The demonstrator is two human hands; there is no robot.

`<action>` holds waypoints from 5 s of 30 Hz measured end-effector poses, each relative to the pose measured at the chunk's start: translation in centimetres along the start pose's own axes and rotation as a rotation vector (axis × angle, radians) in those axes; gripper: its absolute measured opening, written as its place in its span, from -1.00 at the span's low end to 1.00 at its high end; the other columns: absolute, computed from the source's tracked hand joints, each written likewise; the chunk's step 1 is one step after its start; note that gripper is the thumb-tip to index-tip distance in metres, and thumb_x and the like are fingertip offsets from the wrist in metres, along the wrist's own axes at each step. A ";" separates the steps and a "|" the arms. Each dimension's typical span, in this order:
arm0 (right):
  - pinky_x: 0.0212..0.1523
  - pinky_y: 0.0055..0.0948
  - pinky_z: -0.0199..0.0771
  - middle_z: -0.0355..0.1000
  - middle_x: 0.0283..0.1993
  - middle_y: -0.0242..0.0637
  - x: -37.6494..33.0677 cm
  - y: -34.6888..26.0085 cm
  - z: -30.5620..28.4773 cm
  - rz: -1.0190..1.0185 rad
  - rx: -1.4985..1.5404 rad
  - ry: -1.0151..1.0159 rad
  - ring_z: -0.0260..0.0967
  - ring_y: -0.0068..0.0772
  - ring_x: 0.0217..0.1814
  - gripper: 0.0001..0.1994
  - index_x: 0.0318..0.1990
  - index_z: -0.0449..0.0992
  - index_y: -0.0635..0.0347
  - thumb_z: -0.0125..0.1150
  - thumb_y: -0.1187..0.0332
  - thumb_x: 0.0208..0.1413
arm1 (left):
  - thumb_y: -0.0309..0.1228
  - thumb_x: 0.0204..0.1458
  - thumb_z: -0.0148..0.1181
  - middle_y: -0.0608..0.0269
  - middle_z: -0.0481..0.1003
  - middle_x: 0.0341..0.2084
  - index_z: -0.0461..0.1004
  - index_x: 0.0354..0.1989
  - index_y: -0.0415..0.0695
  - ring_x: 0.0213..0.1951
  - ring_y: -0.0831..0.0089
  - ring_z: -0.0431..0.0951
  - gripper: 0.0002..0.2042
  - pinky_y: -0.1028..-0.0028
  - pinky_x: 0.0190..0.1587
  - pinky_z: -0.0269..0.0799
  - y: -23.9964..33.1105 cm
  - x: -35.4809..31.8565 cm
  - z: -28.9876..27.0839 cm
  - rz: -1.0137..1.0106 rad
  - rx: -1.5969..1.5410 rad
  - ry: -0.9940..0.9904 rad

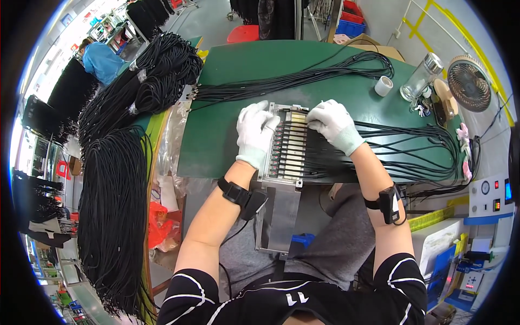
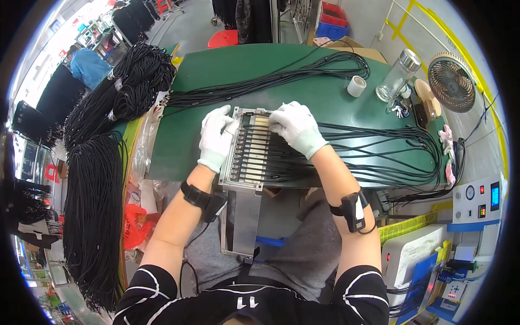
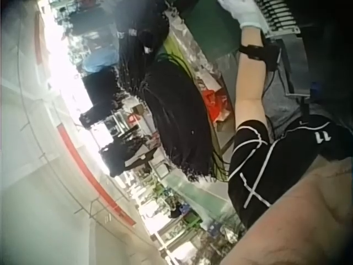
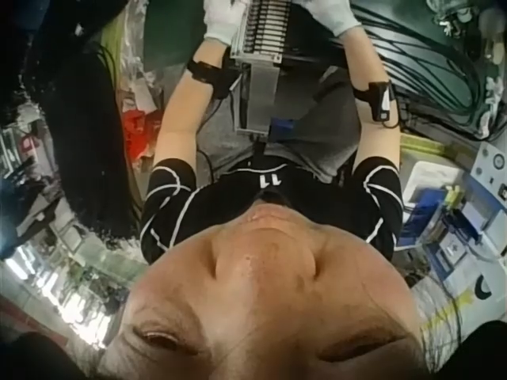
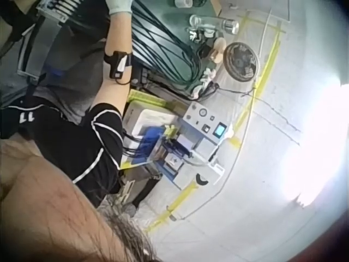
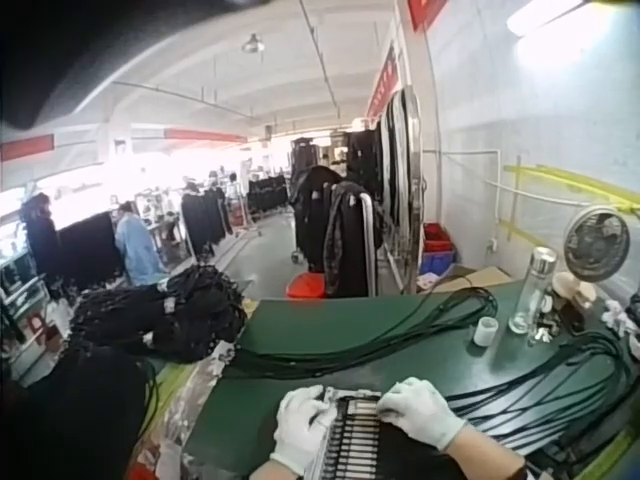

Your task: The person picks up a bundle of cables, separates them, and places the ends into a metal fixture by hand. After arranging the cables, the person moves the fixture to a machine, places it on the platform, and then removes the fixture to take the cables out.

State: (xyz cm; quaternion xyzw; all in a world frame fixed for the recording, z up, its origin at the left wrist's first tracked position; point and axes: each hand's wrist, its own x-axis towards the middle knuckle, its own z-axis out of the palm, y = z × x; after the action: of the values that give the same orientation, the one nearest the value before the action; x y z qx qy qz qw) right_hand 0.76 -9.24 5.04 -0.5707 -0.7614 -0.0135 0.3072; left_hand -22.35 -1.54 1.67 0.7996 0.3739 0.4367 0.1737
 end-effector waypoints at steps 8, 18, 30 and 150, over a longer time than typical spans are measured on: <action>-0.17 -0.16 0.43 0.53 -0.38 -0.30 0.9 -2.5 1.0 -0.003 0.153 -0.015 0.42 -0.09 -0.26 -0.85 -0.31 0.60 0.08 0.36 0.28 -0.01 | -0.41 0.05 0.34 0.05 0.57 -0.05 0.58 -0.31 -0.19 0.10 0.14 0.46 -0.87 0.26 0.18 0.37 0.9 0.3 -0.3 0.193 -0.166 -0.036; -0.18 -0.20 0.43 0.52 -0.44 -0.31 0.0 -0.7 0.2 0.118 -0.040 0.015 0.43 -0.14 -0.27 -0.91 -0.35 0.63 0.03 0.32 0.27 0.05 | -0.25 0.19 0.20 0.13 0.61 -0.17 0.62 -0.10 -0.18 -0.08 0.23 0.56 -0.73 0.35 0.07 0.44 -1.5 0.2 0.5 -0.116 0.058 0.002; -0.12 -0.17 0.43 0.51 -0.44 -0.33 0.0 -0.6 -0.4 0.157 -0.152 -0.079 0.44 -0.14 -0.24 -0.86 -0.36 0.63 0.01 0.25 0.22 0.10 | -0.25 0.13 0.20 0.19 0.63 -0.32 0.65 -0.26 -0.08 -0.22 0.17 0.54 -0.80 0.25 -0.05 0.45 -1.2 0.3 0.1 -0.149 -0.001 -0.044; -0.12 -0.23 0.41 0.49 -0.39 -0.40 0.8 1.3 -0.3 0.084 -0.228 0.118 0.40 -0.20 -0.20 -0.94 -0.39 0.60 -0.02 0.35 0.33 -0.04 | -0.18 0.21 0.11 0.22 0.64 -0.22 0.65 -0.17 -0.01 -0.09 0.16 0.58 -0.75 0.13 0.25 0.25 -3.1 1.8 0.8 -0.157 -0.029 -0.056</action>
State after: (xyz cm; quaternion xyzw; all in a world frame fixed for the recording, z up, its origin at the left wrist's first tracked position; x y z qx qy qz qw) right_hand 1.89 -8.25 5.28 -0.6315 -0.7109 -0.1206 0.2851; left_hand -22.43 1.88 0.36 0.7771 0.4241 0.4044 0.2294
